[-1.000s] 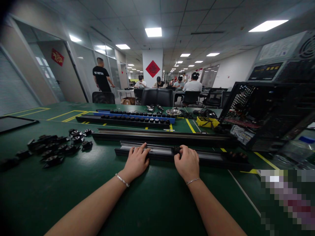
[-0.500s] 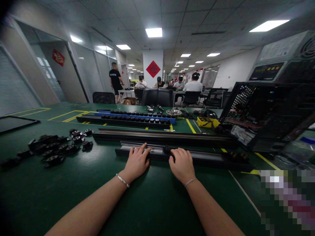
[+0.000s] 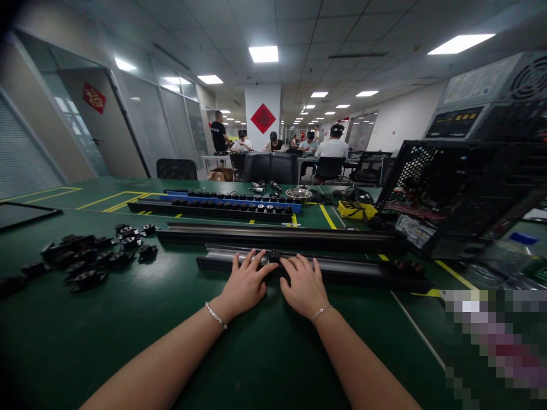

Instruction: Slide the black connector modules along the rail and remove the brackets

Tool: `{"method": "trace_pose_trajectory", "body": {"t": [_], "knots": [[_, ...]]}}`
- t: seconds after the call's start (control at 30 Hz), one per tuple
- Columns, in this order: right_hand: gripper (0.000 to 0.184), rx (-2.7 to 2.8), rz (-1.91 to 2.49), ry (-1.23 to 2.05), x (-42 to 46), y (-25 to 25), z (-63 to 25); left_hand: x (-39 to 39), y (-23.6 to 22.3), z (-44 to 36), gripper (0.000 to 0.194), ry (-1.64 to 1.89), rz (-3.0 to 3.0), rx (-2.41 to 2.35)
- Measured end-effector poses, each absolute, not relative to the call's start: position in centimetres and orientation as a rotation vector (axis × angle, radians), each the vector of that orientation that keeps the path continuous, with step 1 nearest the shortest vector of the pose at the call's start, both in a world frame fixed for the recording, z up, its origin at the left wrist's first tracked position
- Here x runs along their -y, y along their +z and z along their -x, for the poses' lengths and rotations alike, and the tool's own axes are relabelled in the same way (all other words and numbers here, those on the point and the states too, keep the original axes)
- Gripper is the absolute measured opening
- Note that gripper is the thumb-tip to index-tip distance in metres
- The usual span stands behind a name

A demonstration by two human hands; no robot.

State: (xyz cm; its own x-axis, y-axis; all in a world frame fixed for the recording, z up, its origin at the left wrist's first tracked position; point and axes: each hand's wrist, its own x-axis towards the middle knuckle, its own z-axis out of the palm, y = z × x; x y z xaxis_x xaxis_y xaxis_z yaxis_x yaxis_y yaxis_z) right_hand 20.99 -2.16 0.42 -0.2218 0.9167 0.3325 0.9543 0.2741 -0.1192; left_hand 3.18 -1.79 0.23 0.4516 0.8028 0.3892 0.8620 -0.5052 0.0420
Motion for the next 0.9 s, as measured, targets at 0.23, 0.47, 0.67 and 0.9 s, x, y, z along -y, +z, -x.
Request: {"method": "trace_pose_trajectory", "body": {"t": [0.23,0.47,0.67,0.9], "knots": [[0.051,2.225,1.74,-0.194,2.1,0.3,-20.3,1.7,0.2,-3.6,0.057,-0.499,2.518,1.506],[0.052,2.196,1.727,-0.285,1.9,0.2,-20.3,1.7,0.2,-4.0,0.054,-0.451,2.45,1.578],[0.054,2.082,1.83,-0.365,1.3,-0.4,-21.4,1.3,0.0,-4.2,0.062,-0.461,2.401,1.595],[0.053,2.1,1.831,-0.336,1.1,-0.6,-21.8,1.2,0.1,-3.9,0.057,-0.42,2.375,1.61]]}}
